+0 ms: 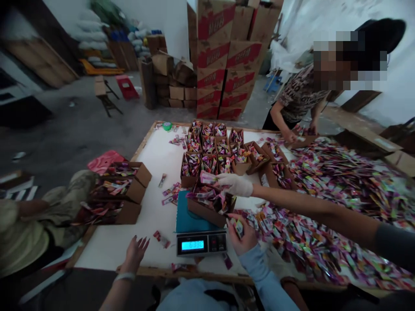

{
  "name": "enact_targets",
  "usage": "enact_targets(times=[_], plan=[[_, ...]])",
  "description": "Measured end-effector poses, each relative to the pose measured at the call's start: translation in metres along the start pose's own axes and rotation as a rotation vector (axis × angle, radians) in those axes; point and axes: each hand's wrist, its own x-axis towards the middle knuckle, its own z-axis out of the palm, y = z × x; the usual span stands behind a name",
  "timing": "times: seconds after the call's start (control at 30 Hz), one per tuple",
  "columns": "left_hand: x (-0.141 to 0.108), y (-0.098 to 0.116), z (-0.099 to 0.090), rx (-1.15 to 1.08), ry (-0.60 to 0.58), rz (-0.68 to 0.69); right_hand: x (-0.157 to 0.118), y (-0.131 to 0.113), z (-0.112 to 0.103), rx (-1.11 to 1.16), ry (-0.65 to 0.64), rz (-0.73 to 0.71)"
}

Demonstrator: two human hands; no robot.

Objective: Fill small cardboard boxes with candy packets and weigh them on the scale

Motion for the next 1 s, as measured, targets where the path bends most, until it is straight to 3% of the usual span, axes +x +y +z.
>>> enact_targets(times=[0.3,0.47,0.6,0.77,1.0], plan=[[-0.035,-0.005,0.034,-0.043,0.001,0.02,-0.008,0.059,-0.01,-0.003,-0.001,0.082],[-0.044,-0.01,0.044,-0.041,-0.004,0.011,-0.002,0.078,-0.017,-0.019,-0.094,0.142],[-0.045,-0.015,0.041,-0.046,0.012,0.013,0.006,0.075,-0.021,-0.013,-0.07,0.132],[-0.039,-0.014,0.033,-0.048,0.047,0.008,0.025,0.053,-0.022,0.006,-0.063,0.17],[-0.036,-0.01,0.024,-0.063,0.062,0.026,0.06,0.051,-0.007,-0.067,0.021,0.149]])
